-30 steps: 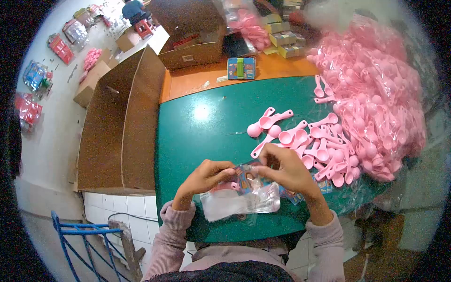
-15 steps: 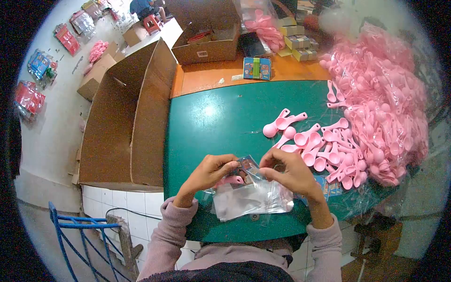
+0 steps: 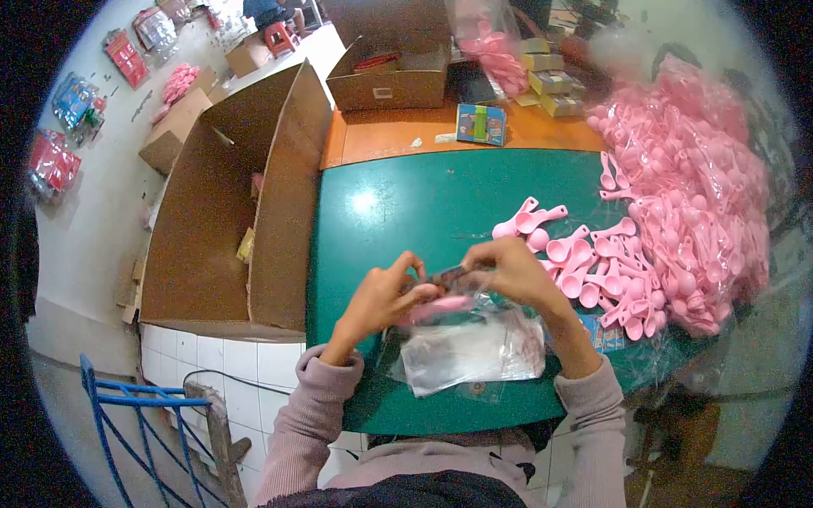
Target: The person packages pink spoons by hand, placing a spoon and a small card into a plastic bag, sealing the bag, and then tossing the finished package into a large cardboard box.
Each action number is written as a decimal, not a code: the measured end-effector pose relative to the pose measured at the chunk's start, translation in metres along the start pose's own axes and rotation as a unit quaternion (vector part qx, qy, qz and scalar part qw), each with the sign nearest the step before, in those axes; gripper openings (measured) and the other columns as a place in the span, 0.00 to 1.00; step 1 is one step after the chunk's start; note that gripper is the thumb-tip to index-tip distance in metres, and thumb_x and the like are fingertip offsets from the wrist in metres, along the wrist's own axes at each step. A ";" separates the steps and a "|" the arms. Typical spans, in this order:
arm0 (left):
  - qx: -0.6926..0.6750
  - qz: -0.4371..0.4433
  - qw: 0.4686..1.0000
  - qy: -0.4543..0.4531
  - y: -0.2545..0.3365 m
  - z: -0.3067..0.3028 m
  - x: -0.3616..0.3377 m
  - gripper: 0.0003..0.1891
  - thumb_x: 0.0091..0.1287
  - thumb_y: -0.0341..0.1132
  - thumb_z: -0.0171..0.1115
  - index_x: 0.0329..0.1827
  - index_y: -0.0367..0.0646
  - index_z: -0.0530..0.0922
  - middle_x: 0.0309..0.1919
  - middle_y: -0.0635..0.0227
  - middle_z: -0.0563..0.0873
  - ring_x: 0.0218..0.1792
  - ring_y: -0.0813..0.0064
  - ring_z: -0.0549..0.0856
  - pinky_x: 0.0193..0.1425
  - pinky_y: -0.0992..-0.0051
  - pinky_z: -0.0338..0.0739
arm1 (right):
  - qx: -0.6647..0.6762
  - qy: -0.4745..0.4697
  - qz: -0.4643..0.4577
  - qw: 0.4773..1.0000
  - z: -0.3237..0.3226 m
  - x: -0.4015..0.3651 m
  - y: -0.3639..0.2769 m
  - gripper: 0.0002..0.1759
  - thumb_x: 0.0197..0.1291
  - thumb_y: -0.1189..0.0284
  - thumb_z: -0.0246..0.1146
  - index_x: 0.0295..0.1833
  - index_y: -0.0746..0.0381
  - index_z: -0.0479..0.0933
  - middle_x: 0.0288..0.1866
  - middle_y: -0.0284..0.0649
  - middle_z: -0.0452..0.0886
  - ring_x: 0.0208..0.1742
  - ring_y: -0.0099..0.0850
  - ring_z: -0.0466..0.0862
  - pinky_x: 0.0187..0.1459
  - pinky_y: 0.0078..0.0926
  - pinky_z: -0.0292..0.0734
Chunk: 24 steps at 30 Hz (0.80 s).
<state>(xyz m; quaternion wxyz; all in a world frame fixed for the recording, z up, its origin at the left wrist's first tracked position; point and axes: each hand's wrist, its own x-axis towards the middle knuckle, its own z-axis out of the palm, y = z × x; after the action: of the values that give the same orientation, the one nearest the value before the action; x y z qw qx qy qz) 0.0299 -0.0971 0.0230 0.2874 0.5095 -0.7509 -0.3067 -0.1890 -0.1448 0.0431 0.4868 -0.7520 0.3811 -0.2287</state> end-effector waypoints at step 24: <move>-0.543 -0.192 0.817 -0.042 -0.028 0.027 -0.006 0.26 0.65 0.29 0.53 0.65 0.37 0.55 0.48 0.56 0.77 0.46 0.73 0.79 0.46 0.75 0.79 | 0.087 0.118 -0.009 0.989 0.031 0.000 0.013 0.31 0.53 0.70 0.63 0.62 0.62 0.61 0.42 0.41 0.77 0.48 0.33 0.76 0.45 0.26 0.75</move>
<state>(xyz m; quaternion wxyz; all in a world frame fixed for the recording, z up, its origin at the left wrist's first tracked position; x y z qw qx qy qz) 0.0287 -0.0950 -0.0161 0.4208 0.3913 -0.3612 -0.7344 -0.1718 -0.1305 0.0181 0.4998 -0.6778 0.4077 -0.3529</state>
